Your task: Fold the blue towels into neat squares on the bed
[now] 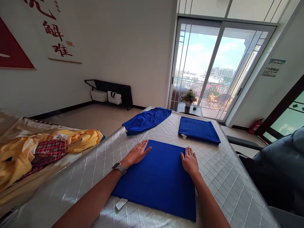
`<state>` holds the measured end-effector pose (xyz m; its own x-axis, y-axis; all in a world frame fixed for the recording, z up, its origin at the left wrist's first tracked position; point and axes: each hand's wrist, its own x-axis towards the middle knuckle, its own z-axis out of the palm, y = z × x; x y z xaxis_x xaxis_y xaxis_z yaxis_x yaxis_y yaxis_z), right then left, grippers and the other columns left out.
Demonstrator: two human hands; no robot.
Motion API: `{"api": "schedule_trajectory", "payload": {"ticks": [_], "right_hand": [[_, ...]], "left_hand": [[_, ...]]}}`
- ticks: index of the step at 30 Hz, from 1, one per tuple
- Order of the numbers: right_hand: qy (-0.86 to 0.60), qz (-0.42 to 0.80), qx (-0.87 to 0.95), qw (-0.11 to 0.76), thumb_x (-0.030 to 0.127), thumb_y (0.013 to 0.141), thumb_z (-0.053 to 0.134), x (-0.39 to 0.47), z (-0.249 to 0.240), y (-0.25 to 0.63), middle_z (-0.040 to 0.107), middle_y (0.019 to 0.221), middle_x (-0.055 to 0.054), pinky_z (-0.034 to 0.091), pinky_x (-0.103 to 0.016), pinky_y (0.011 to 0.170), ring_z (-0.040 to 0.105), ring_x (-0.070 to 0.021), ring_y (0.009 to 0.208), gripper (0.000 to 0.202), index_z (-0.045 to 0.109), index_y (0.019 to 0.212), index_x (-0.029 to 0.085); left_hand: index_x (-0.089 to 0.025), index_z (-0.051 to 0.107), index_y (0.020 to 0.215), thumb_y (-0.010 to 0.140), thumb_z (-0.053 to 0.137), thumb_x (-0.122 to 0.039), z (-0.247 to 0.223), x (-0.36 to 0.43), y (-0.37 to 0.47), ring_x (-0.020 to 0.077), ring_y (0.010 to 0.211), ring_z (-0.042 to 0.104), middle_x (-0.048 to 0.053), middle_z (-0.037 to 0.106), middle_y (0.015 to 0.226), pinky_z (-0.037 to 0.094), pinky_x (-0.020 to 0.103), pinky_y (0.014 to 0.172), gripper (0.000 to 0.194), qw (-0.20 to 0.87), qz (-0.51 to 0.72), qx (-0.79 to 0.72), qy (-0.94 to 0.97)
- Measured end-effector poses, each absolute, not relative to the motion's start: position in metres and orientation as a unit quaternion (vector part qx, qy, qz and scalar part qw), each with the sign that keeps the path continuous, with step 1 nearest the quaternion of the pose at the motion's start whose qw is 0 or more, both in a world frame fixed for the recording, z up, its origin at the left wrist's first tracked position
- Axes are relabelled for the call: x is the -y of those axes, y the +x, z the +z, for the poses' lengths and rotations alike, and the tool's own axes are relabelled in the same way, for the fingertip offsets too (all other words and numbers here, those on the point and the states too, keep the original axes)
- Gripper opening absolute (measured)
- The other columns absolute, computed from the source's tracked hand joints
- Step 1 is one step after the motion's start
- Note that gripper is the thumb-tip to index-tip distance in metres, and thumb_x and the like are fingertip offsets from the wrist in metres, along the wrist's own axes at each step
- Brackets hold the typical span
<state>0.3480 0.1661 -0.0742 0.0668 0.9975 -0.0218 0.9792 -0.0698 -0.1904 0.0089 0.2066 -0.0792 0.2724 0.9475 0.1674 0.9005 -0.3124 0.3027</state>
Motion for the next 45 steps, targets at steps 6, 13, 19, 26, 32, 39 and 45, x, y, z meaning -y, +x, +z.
{"api": "schedule_trajectory", "payload": {"ticks": [6,13,19,26,32,39,45], "right_hand": [[-0.728,0.065,0.677,0.078,0.049,0.103,0.016,-0.165,-0.077,0.346,0.018,0.168,-0.009,0.008,-0.038,0.125,0.010,-0.0199,0.155,0.071,0.019,0.160,0.005],[-0.726,0.062,0.678,0.099,0.047,0.103,0.019,-0.170,-0.080,0.346,0.022,0.166,-0.015,0.009,-0.035,0.125,0.013,-0.0223,0.155,0.072,0.022,0.158,0.001],[-0.716,0.041,0.692,0.084,0.042,0.103,0.020,-0.172,-0.086,0.349,0.022,0.166,-0.017,0.012,-0.038,0.125,0.013,-0.0244,0.155,0.070,0.023,0.157,-0.001],[-0.703,0.039,0.707,0.063,0.027,0.099,0.026,-0.167,-0.084,0.354,0.018,0.168,-0.010,0.010,-0.035,0.125,0.009,-0.0212,0.155,0.064,0.021,0.160,0.006],[-0.714,0.043,0.694,0.081,0.039,0.103,0.020,-0.169,-0.082,0.349,0.023,0.166,-0.015,0.011,-0.037,0.125,0.015,-0.0230,0.155,0.067,0.023,0.158,0.001],[-0.725,0.063,0.679,0.096,0.045,0.103,0.021,-0.168,-0.078,0.347,0.022,0.166,-0.014,0.009,-0.036,0.125,0.013,-0.0217,0.155,0.070,0.023,0.158,0.002],[-0.725,0.065,0.679,0.094,0.047,0.103,0.019,-0.166,-0.077,0.347,0.021,0.167,-0.014,0.010,-0.036,0.125,0.013,-0.0221,0.155,0.071,0.022,0.158,0.002]], "left_hand": [[-0.009,0.030,0.157,0.100,0.017,-0.070,-0.071,-0.210,0.008,0.0282,0.151,0.028,0.018,0.030,0.163,0.021,0.046,0.124,0.085,0.079,0.150,-0.583,0.795],[-0.010,0.030,0.158,0.100,0.016,-0.070,-0.039,-0.200,0.059,0.0264,0.152,0.026,0.017,0.029,0.164,0.020,0.042,0.124,0.084,0.091,0.144,-0.523,0.835],[-0.013,0.036,0.155,0.103,0.015,-0.063,-0.045,-0.184,0.169,0.0235,0.151,0.030,0.015,0.038,0.161,0.022,0.040,0.124,0.076,0.087,0.136,-0.383,0.910],[-0.010,0.037,0.154,0.106,0.011,-0.056,-0.065,-0.190,0.227,0.0230,0.150,0.033,0.016,0.041,0.159,0.025,0.042,0.124,0.072,0.087,0.156,-0.382,0.907],[-0.013,0.036,0.155,0.104,0.012,-0.060,-0.068,-0.195,0.194,0.0222,0.151,0.030,0.013,0.038,0.161,0.023,0.043,0.125,0.073,0.084,0.150,-0.410,0.896],[-0.012,0.034,0.156,0.102,0.011,-0.066,-0.065,-0.219,0.100,0.0240,0.152,0.028,0.014,0.034,0.162,0.021,0.043,0.125,0.080,0.076,0.134,-0.495,0.855],[-0.012,0.033,0.157,0.101,0.012,-0.067,-0.068,-0.236,0.034,0.0246,0.152,0.027,0.014,0.031,0.164,0.018,0.042,0.125,0.081,0.079,0.138,-0.565,0.810]]}}
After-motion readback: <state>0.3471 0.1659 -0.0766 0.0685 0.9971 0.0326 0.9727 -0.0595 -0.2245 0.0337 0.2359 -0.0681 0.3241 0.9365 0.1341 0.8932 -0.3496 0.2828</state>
